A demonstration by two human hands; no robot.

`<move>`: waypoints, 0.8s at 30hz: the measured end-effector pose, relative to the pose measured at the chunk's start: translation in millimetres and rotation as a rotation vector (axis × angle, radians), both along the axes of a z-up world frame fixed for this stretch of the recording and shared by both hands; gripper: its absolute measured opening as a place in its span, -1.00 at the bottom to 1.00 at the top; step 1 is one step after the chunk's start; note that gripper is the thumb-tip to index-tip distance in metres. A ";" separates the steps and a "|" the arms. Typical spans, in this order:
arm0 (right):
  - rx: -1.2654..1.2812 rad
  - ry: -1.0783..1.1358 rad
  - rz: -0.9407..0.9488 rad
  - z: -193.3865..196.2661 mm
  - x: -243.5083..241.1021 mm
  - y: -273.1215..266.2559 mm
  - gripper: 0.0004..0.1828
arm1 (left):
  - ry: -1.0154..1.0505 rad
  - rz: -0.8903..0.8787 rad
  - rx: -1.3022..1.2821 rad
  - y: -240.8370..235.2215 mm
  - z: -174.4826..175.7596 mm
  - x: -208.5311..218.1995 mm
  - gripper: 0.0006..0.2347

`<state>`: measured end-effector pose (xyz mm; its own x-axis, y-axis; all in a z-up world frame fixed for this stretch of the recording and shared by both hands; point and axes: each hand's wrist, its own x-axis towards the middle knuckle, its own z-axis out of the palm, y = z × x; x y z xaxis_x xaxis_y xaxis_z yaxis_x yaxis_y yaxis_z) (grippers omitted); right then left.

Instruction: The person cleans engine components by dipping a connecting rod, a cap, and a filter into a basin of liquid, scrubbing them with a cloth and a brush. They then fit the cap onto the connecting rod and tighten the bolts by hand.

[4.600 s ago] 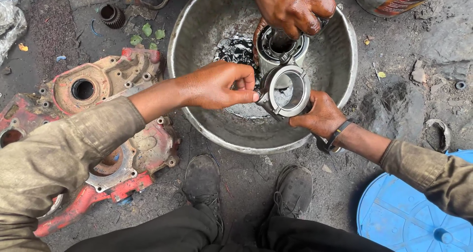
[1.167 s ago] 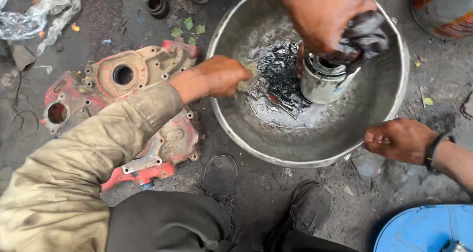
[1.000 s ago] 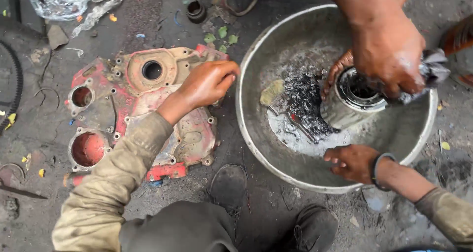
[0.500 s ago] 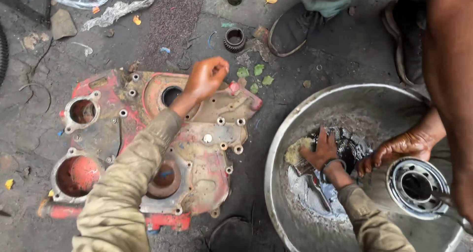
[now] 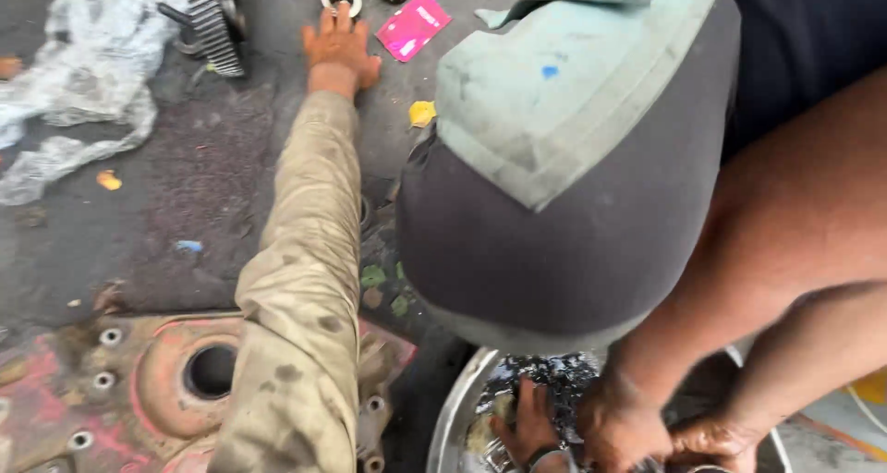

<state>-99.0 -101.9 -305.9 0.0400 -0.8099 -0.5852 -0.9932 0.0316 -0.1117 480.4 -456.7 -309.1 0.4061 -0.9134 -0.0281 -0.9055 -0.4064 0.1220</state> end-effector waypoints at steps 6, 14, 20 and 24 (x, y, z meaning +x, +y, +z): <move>0.093 0.063 -0.004 -9.2 10.4 5.7 0.09 | 0.085 0.039 0.066 -16.6 -13.6 13.0 -0.56; 0.076 0.037 -0.016 -4.4 18.5 -19.0 0.03 | -0.030 0.002 -0.144 6.1 -5.9 44.4 -0.61; 0.155 -0.012 0.052 -2.8 14.5 9.6 0.12 | 0.100 -0.085 -0.265 112.3 45.4 20.7 -0.62; 0.016 -0.165 0.049 -11.0 14.6 11.2 0.12 | 0.259 -0.154 -0.436 145.1 100.3 -8.1 -0.71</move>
